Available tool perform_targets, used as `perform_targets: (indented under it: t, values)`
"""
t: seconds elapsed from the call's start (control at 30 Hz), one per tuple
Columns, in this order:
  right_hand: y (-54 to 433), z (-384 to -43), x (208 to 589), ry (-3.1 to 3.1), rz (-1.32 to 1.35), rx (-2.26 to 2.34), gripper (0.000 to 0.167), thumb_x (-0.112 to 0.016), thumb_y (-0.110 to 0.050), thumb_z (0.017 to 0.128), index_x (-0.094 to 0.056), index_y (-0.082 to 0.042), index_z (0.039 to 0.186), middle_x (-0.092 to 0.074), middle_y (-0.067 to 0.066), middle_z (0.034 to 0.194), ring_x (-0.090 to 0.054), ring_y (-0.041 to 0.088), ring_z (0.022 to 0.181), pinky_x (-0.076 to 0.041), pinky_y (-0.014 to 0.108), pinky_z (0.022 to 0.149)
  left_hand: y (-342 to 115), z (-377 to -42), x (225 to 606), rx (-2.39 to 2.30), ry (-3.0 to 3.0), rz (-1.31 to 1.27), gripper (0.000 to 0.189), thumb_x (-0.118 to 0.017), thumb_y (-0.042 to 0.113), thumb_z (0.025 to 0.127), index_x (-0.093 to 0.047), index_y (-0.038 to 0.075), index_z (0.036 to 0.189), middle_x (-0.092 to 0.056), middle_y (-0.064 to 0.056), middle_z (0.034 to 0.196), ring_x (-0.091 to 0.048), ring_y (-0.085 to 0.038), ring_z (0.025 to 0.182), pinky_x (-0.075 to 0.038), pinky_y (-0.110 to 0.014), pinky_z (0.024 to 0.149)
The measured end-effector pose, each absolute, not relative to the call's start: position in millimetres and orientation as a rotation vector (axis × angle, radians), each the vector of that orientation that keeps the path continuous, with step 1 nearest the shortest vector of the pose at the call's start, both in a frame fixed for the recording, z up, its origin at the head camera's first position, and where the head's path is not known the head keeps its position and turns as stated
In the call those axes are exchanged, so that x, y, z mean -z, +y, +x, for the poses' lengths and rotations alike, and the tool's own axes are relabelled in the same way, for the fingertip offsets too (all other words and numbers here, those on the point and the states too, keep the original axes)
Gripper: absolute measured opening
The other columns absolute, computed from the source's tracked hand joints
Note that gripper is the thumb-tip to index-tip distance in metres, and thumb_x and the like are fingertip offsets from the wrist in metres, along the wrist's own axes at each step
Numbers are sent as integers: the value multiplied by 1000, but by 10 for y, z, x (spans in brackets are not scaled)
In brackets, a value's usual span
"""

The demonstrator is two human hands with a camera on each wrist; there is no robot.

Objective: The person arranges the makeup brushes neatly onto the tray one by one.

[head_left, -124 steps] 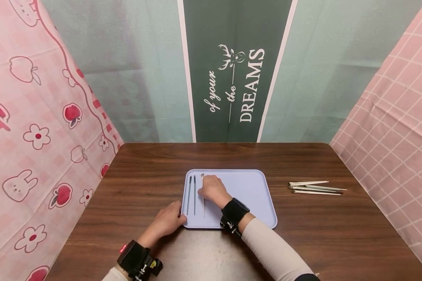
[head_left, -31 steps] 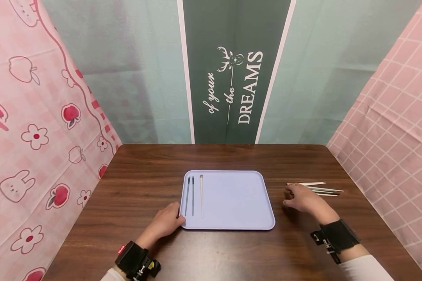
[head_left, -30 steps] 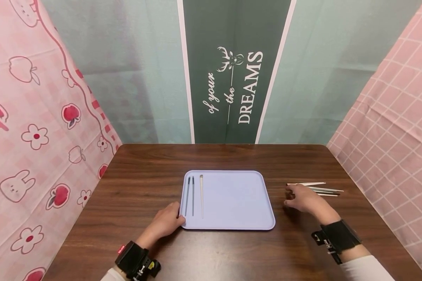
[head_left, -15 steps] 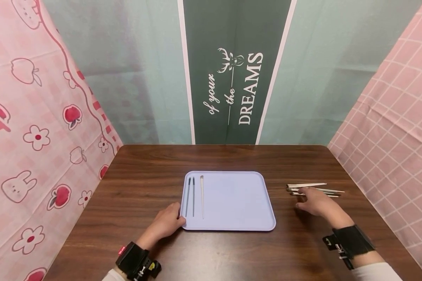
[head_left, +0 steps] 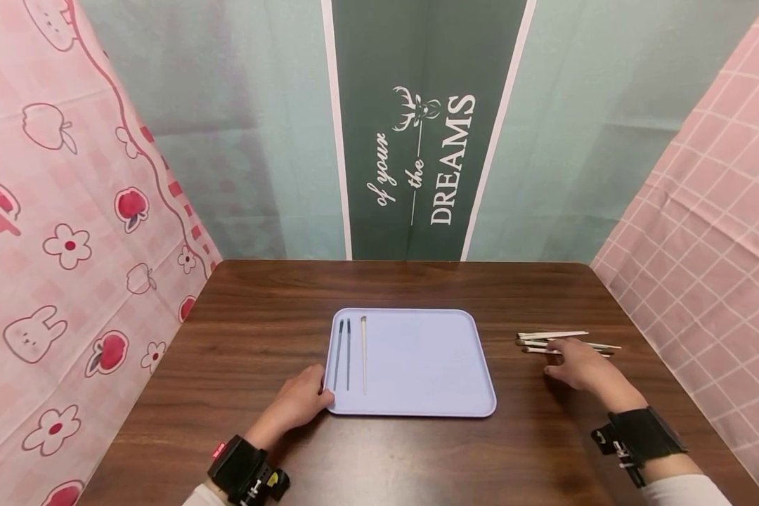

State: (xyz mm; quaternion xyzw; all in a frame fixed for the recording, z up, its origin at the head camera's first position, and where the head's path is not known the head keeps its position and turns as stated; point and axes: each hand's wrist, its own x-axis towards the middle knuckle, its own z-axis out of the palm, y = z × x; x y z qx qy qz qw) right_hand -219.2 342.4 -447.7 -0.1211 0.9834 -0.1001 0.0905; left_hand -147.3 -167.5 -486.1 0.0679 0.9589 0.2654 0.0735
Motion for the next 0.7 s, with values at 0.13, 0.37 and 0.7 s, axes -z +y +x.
perform_targets:
  t: [0.13,0.37,0.7]
  values:
    - [3440,-2200,4482,2922,-356,308,43,-75,-17,85,-62,11,114,-58,38,116,-53,58,112,-45,62,91,-1678,-1480,4868,-801,2876,209,18,-67,14,84,-55,6,95,-47,-3,84,-46,-19,73,-40,-36,65]
    - [3452,-2215,4493,2937,-378,303,35,-73,-12,85,-64,11,110,-60,35,110,-55,55,108,-45,60,89,-1677,-1484,4874,-804,2881,206,19,-68,15,84,-55,7,94,-47,-2,83,-46,-18,72,-40,-36,64]
    - [3501,-2268,4577,3034,-404,278,22,-64,6,80,-66,2,101,-61,24,101,-60,51,98,-49,59,81,-1678,-1493,4895,-815,2873,197,20,-68,15,84,-56,6,97,-48,-3,84,-47,-18,73,-41,-36,64]
